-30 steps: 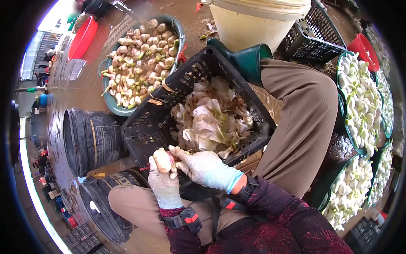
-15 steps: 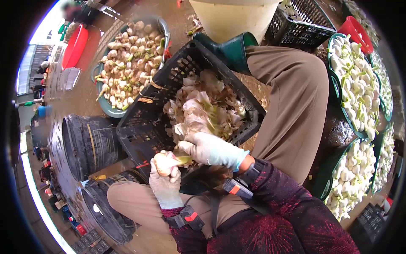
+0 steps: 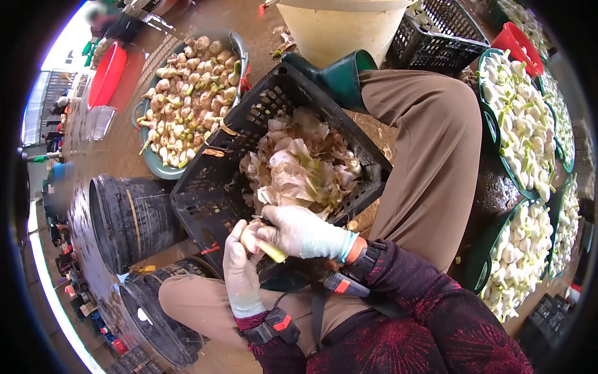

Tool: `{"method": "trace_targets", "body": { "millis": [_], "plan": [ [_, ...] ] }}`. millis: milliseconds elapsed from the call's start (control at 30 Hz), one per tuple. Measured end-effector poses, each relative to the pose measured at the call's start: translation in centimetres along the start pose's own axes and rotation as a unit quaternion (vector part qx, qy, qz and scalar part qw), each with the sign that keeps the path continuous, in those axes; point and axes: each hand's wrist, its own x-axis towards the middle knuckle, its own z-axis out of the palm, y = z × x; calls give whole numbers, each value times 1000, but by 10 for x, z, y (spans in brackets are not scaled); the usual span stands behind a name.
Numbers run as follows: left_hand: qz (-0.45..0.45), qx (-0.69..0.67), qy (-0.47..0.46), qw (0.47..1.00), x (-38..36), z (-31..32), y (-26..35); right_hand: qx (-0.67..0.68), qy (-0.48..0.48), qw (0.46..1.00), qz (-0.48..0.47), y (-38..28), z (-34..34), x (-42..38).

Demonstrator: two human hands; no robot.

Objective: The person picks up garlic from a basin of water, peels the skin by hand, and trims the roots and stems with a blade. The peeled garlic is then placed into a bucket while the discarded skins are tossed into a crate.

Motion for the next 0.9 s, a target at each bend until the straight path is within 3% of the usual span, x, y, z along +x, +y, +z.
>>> {"method": "trace_targets", "body": {
  "millis": [67,133,267,300,333,400,467,533,567,600,667,767,800,833,900],
  "plan": [
    [-56,127,52,989,1,3,-3,-34,-40,998,26,-5,3,1],
    [-52,101,46,992,2,-2,-12,-30,18,999,-7,-3,6,2],
    [-77,-79,23,994,9,-29,-49,-27,26,999,-9,0,12,4],
    [-85,-128,-15,988,8,-33,-48,63,35,997,-9,3,14,6],
    [-88,-176,-55,979,8,-34,-47,59,12,998,32,6,8,8],
    [-46,-216,-44,974,6,-23,-47,87,90,990,61,2,2,11],
    [21,-233,23,972,3,-11,-44,-2,191,982,-8,18,9,15],
    [39,-259,19,965,-2,-16,-38,47,216,974,56,29,9,15],
    [46,-281,18,958,-7,-20,-35,-20,254,965,64,38,6,16],
    [51,-303,15,952,-10,-22,-30,-142,248,944,164,17,-6,13],
    [96,-324,-14,941,-12,-26,-21,-373,145,909,115,24,-17,9],
    [128,-252,38,959,-12,-13,-8,-379,210,898,75,-11,-11,-2],
    [116,-333,-20,936,-8,-14,-10,-295,196,935,-16,-23,-9,-7],
    [100,-408,-77,904,-6,-14,-13,-212,143,966,-44,-26,-4,-8],
    [109,-354,-51,928,-1,-14,-23,-78,85,992,-58,-30,9,-7]
  ]
}}
